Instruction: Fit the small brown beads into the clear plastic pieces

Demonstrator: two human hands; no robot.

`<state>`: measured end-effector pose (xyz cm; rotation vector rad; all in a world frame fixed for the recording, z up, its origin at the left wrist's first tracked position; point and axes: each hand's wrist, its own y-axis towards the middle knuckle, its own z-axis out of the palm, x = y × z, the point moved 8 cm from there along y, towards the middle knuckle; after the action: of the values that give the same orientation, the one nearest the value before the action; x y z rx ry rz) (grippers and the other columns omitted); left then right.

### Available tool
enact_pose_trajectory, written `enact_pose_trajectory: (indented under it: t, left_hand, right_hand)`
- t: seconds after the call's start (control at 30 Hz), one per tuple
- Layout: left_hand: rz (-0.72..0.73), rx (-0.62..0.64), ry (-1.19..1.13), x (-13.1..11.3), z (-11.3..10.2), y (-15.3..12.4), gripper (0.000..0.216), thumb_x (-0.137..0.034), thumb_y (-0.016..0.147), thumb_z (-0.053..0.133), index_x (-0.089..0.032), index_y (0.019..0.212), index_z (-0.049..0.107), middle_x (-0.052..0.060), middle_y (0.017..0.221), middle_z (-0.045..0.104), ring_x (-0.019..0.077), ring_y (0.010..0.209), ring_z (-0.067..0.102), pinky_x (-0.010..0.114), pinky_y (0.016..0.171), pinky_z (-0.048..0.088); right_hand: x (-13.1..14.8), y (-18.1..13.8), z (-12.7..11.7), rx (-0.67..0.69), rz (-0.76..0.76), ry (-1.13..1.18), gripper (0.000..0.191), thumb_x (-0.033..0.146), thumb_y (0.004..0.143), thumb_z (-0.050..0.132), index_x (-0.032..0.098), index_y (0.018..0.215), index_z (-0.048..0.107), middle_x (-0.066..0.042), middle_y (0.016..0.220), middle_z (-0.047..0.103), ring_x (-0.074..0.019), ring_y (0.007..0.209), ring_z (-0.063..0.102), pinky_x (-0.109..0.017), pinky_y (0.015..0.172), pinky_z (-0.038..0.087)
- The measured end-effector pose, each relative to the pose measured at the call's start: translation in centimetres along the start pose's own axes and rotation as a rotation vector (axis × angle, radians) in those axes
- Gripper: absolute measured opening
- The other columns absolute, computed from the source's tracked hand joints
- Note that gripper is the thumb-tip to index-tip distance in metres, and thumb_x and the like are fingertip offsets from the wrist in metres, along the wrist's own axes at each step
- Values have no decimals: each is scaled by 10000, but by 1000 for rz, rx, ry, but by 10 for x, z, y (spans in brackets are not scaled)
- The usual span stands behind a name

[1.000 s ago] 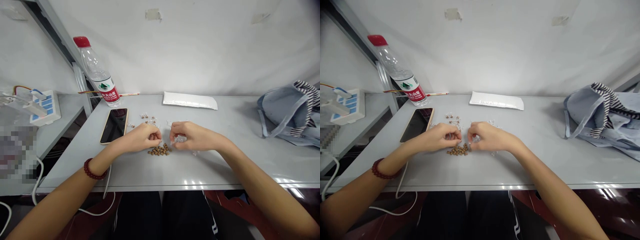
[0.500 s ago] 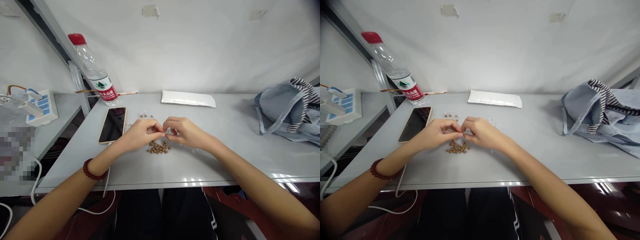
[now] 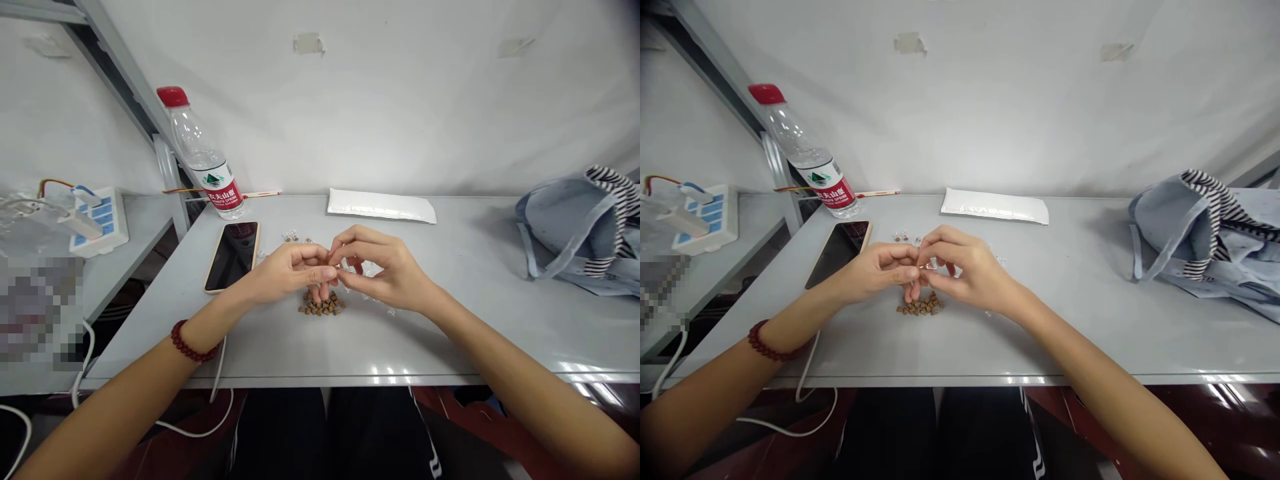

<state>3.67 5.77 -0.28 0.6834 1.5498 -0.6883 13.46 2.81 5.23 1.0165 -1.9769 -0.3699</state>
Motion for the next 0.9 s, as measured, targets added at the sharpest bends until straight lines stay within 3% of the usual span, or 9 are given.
enact_pose_trajectory:
  t: [0.27,0.47,0.53,0.6,0.7,0.8,0.9]
  left_hand:
    - [3,80,-178,5,6,1,292,-403,778,702,-127,845,634,2,658,632,105,610,606,217,579,498]
    - [-12,29,22,2,0,2,242,-354,796,664,-113,795,657,24,649,643,128,599,610,249,592,505]
    - [1,-61,222,0,-10,1,247,-366,794,653,-120,813,648,21,653,630,140,603,603,265,592,503]
    - [69,-234,599,-8,-26,-3,243,-369,796,646,-127,813,636,25,686,617,146,622,581,275,606,482]
    - [164,-421,1151,-20,-37,-10,240,-370,819,626,-133,850,629,43,780,614,151,650,550,284,626,440]
    - [135,-402,1336,-16,-39,-10,280,-386,852,589,-139,981,618,62,885,623,172,703,568,283,627,426]
    - [110,-351,1353,-9,-38,-7,344,-411,878,548,-133,1075,596,82,951,613,213,817,582,307,678,447]
  right_hand:
    - [9,2,2,-19,-13,71,81,115,826,602,172,839,658,-52,919,575,-113,724,549,-244,534,440]
    - [1,1,5,10,3,27,103,134,851,579,170,904,660,-66,952,568,-130,772,561,-267,595,469]
    - [-8,2,1,65,52,-26,143,175,835,615,176,974,653,-89,1053,570,-153,832,569,-288,632,481]
    - [-20,2,-10,89,129,-99,221,229,798,674,176,1011,651,-101,1122,570,-168,855,567,-308,663,486]
    - [-41,-2,-22,185,308,-158,177,273,788,683,180,938,680,-72,1018,623,-161,779,563,-313,643,474]
    - [-53,-14,-9,446,425,-168,190,262,759,696,210,941,701,-47,954,646,-175,788,584,-317,650,470]
    - [-56,-21,4,530,423,-199,235,213,740,693,229,974,707,-54,1013,625,-191,837,599,-335,703,478]
